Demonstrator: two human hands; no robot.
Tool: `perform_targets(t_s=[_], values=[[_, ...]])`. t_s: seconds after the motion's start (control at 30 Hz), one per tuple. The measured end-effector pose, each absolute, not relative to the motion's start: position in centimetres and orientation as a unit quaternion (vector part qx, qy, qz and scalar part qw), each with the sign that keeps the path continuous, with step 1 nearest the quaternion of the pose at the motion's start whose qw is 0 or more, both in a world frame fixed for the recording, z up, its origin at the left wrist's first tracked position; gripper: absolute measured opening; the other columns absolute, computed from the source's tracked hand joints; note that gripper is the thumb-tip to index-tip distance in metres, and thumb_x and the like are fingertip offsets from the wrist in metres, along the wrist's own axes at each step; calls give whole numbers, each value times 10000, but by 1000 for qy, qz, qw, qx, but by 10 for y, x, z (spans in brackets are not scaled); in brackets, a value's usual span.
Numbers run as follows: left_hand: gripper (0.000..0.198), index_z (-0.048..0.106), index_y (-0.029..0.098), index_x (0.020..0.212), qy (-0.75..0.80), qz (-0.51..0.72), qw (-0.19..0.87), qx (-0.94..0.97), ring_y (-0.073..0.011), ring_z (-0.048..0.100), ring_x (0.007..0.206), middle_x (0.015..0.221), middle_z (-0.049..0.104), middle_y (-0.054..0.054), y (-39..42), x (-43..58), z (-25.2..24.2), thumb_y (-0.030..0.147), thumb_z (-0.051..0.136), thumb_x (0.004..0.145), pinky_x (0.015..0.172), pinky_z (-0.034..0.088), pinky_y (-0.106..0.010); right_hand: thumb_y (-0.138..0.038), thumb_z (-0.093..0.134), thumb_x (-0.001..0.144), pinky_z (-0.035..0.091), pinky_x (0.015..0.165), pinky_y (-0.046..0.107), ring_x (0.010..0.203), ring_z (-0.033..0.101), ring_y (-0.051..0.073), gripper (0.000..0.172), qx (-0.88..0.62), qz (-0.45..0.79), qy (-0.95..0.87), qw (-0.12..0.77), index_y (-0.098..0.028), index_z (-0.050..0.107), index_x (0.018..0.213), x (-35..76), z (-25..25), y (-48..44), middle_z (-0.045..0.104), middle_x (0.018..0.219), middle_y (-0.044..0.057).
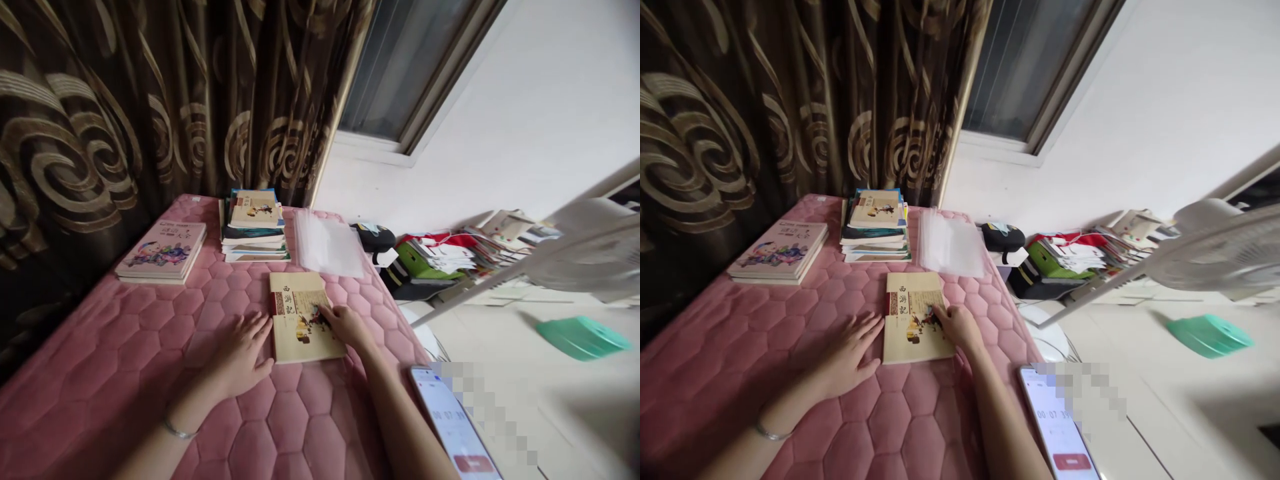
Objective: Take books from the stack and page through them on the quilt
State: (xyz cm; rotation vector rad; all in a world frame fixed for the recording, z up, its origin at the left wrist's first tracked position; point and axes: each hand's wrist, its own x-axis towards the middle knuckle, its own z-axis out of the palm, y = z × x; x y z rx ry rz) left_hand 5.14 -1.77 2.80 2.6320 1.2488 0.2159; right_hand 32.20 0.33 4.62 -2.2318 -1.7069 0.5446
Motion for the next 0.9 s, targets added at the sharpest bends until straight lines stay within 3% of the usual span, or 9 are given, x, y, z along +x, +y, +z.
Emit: perform_targets(t_s=[0.2,0.4,0.9], values=[[861,346,149,1443,406,96,98,904,-287,288,1408,1516,350,-135,-17,53,17,614,573,754,1169,193,-484,-557,415,894,359,498,243,614,622,175,485,-776,242,-567,130,-186,584,631,329,50,-3,676,663,69],[750,486,134,1351,387,124,79,910,-320,358,1367,1478,406,-162,-12,53,10,627,545,788,1140,252,-527,-590,393,895,343,505,244,621,615,171,513,-771,241,-580,104,-177,641,720,332,50,-6,682,685,58],[663,555,178,1290,370,145,38,917,-341,388,1336,1402,510,-133,-13,54,7,637,511,813,1105,293,-566,-522,344,952,348,551,240,762,645,186,490,-764,192,-615,44,-174,667,830,327,60,-11,718,867,88]])
